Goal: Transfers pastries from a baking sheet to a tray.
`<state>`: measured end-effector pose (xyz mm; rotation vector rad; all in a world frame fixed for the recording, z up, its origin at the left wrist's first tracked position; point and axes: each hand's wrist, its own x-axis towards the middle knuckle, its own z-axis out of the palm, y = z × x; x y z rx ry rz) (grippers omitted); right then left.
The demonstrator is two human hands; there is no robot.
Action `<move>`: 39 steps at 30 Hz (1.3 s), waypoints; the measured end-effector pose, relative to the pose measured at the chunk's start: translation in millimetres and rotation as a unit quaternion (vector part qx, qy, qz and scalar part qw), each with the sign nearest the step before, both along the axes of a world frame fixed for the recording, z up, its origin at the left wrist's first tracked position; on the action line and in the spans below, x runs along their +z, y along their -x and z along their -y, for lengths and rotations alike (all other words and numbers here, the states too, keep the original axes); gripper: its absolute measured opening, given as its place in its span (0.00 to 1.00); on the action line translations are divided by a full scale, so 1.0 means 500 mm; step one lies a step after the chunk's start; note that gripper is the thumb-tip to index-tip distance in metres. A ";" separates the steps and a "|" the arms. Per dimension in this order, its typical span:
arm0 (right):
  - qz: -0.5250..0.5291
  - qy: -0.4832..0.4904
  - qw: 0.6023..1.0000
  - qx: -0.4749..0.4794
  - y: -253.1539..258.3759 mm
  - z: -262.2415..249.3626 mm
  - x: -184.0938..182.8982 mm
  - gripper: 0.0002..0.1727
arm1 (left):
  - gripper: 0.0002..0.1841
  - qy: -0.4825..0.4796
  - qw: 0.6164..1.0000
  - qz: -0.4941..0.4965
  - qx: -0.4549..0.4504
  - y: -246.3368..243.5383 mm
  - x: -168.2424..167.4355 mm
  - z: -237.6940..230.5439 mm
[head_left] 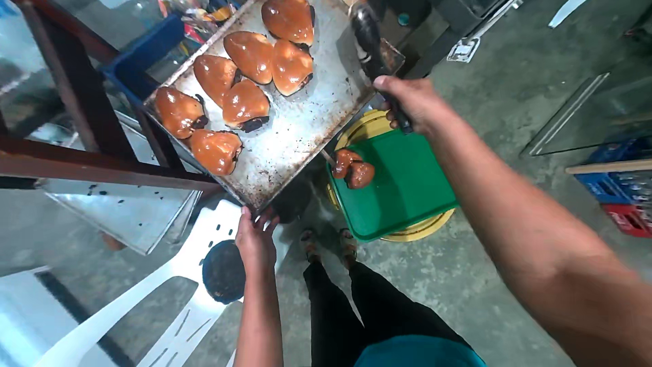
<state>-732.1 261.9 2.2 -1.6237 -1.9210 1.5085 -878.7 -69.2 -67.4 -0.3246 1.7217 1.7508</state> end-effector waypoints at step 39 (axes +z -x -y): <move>0.299 -0.003 0.950 0.085 -0.391 0.290 -0.225 0.61 | 0.26 0.347 0.909 0.078 -0.219 -0.296 -0.219 0.406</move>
